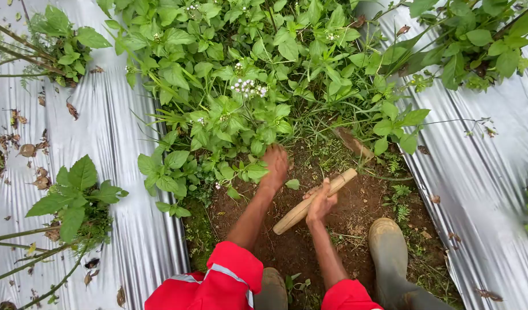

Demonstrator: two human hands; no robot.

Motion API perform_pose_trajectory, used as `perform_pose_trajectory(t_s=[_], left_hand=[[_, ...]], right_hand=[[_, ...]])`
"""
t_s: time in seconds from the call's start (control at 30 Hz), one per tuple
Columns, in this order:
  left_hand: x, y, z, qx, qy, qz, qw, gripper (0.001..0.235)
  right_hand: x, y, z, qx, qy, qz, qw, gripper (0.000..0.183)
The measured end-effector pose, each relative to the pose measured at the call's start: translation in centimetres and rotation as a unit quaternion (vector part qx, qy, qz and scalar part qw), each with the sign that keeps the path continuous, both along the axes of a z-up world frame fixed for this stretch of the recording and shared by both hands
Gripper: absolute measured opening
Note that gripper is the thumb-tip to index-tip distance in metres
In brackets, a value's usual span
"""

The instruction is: Weeding and loosening soil around plants in a garden bed using a hand hoe and hands

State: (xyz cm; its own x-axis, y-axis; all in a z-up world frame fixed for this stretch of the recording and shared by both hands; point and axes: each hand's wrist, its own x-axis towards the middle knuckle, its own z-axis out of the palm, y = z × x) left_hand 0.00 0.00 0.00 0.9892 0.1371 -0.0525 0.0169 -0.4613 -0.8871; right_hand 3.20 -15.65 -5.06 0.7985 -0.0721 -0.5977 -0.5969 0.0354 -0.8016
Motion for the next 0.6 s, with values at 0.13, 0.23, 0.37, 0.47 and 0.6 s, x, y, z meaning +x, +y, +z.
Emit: perform_pose_trajectory(t_s=[0.13, 0.23, 0.37, 0.47, 0.6], left_hand=[[-2.2, 3.8, -13.4, -0.403, -0.325, 0.078, 0.852, 0.035], [-4.4, 2.6, -11.5, -0.638, -0.218, 0.32, 0.665, 0.042], [-3.1, 0.6, -5.7, -0.695, -0.259, 0.334, 0.581, 0.038], [-4.0, -0.8, -3.6, -0.702, -0.262, 0.352, 0.561, 0.037], [-3.9, 0.8, -5.4, -0.699, -0.277, 0.363, 0.55, 0.041]], right_hand=[[-3.7, 1.7, 3.1, -0.01, 0.087, 0.188, 0.978, 0.037], [-2.4, 1.6, 6.1, 0.021, 0.081, 0.125, 0.989, 0.036], [-1.3, 2.6, 5.1, 0.065, -0.023, -0.014, 0.997, 0.035], [-5.6, 1.9, 2.4, 0.049, 0.022, 0.046, 0.997, 0.031], [-5.0, 1.1, 1.8, 0.033, 0.069, 0.051, 0.996, 0.032]])
